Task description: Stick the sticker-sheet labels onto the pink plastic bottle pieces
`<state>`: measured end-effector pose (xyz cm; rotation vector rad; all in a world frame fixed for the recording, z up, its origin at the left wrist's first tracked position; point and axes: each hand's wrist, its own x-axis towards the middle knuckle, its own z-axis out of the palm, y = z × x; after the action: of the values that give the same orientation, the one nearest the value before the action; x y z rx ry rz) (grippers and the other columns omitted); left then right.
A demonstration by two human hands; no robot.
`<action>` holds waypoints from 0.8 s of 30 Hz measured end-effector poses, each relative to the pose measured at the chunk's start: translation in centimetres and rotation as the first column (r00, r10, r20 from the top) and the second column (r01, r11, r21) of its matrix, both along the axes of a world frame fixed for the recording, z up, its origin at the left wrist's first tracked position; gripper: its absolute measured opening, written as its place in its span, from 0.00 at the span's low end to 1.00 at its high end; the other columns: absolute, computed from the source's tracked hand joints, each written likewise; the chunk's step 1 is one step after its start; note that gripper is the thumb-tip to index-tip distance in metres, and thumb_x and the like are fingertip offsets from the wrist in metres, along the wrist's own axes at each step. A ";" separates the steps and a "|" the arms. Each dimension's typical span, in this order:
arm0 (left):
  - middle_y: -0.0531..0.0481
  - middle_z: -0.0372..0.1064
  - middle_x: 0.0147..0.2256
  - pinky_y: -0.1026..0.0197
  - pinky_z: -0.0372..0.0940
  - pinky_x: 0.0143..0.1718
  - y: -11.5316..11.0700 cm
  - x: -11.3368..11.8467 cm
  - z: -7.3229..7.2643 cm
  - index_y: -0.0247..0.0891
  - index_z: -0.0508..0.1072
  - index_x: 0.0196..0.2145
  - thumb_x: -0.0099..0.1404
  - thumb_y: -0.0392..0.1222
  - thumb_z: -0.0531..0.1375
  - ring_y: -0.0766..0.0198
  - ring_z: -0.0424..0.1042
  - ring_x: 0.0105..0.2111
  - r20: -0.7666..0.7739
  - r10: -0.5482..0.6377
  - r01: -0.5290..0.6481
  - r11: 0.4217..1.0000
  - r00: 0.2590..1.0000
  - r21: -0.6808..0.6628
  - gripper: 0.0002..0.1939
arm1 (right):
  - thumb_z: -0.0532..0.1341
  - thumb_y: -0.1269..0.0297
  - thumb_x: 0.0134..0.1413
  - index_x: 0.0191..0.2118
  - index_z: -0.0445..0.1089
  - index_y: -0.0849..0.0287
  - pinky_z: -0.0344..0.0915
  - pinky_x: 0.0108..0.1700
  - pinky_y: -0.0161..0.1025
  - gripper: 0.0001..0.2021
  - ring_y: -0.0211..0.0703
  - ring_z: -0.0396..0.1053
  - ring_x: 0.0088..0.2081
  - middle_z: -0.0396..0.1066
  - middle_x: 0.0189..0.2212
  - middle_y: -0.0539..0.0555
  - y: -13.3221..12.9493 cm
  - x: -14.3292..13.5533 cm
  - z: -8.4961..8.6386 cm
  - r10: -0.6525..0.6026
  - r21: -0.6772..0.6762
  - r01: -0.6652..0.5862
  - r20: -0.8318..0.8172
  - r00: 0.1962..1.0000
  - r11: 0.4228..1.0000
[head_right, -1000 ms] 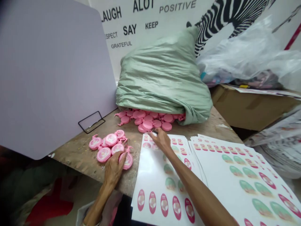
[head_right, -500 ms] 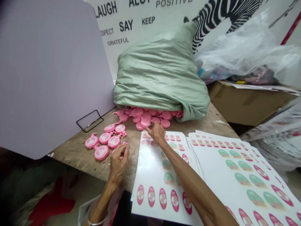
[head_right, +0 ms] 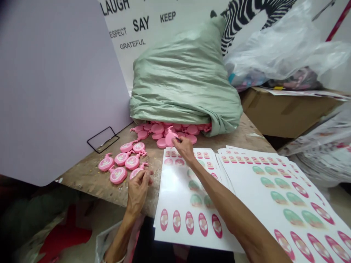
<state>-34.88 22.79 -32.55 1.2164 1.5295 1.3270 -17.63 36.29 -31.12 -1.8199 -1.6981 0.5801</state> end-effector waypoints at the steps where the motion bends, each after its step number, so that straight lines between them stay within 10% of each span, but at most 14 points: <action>1: 0.50 0.70 0.30 0.65 0.64 0.32 0.3 0.6 0.1 0.35 0.74 0.35 0.62 0.50 0.58 0.65 0.69 0.30 0.119 -0.029 0.033 0.999 0.992 -0.034 0.15 | 0.48 0.49 0.59 0.29 0.68 0.62 0.59 0.29 0.35 0.22 0.43 0.66 0.28 0.68 0.23 0.53 -1.8 0.3 0.2 0.032 -0.029 -0.033 -0.040 0.999 0.999; 7: 0.41 0.74 0.41 0.60 0.69 0.39 0.4 5.5 -0.1 0.32 0.71 0.44 0.58 0.49 0.64 0.59 0.74 0.38 0.738 -0.112 0.295 0.948 0.665 -0.121 0.20 | 0.50 0.46 0.59 0.32 0.70 0.59 0.63 0.30 0.36 0.22 0.40 0.66 0.27 0.70 0.26 0.52 -12.9 2.5 -0.6 0.300 -0.130 -0.351 -0.303 0.904 0.927; 11: 0.42 0.74 0.37 0.58 0.71 0.37 -0.8 6.4 -1.2 0.31 0.70 0.43 0.54 0.46 0.67 0.60 0.75 0.33 0.701 0.025 0.228 0.937 0.713 -0.265 0.22 | 0.56 0.51 0.56 0.50 0.67 0.58 0.63 0.42 0.47 0.20 0.53 0.68 0.41 0.73 0.41 0.60 -15.8 6.9 -2.9 0.033 0.055 -0.045 0.206 0.978 0.997; 14: 0.45 0.73 0.34 0.58 0.72 0.37 -2.0 6.3 -1.8 0.30 0.71 0.42 0.54 0.47 0.67 0.61 0.75 0.31 0.649 -0.008 0.243 0.930 0.761 -0.274 0.22 | 0.52 0.54 0.59 0.51 0.66 0.60 0.62 0.41 0.49 0.20 0.55 0.68 0.40 0.73 0.39 0.62 -17.5 9.5 -4.8 0.016 0.088 -0.057 0.410 0.912 0.995; 19: 0.46 0.72 0.33 0.60 0.72 0.36 -3.3 6.1 -1.4 0.31 0.72 0.41 0.56 0.49 0.66 0.63 0.74 0.31 0.622 -0.079 0.307 0.913 0.779 -0.268 0.20 | 0.51 0.50 0.59 0.51 0.63 0.57 0.60 0.40 0.48 0.20 0.54 0.69 0.41 0.73 0.41 0.60 -18.9 10.4 -4.5 0.024 0.004 -0.027 0.355 0.935 1.000; 24: 0.44 0.72 0.32 0.62 0.72 0.26 0.2 6.3 -0.1 0.32 0.71 0.43 0.54 0.51 0.66 0.62 0.74 0.27 0.553 -0.087 0.262 0.933 0.829 -0.245 0.24 | 0.48 0.55 0.62 0.37 0.64 0.54 0.56 0.41 0.44 0.12 0.46 0.69 0.34 0.74 0.32 0.52 -13.2 8.9 -1.9 -0.025 -0.026 0.030 0.192 0.981 0.999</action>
<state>-28.58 22.98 -32.63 0.6839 1.1302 1.1211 -8.72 23.14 -33.02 -1.9714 -1.7936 0.4312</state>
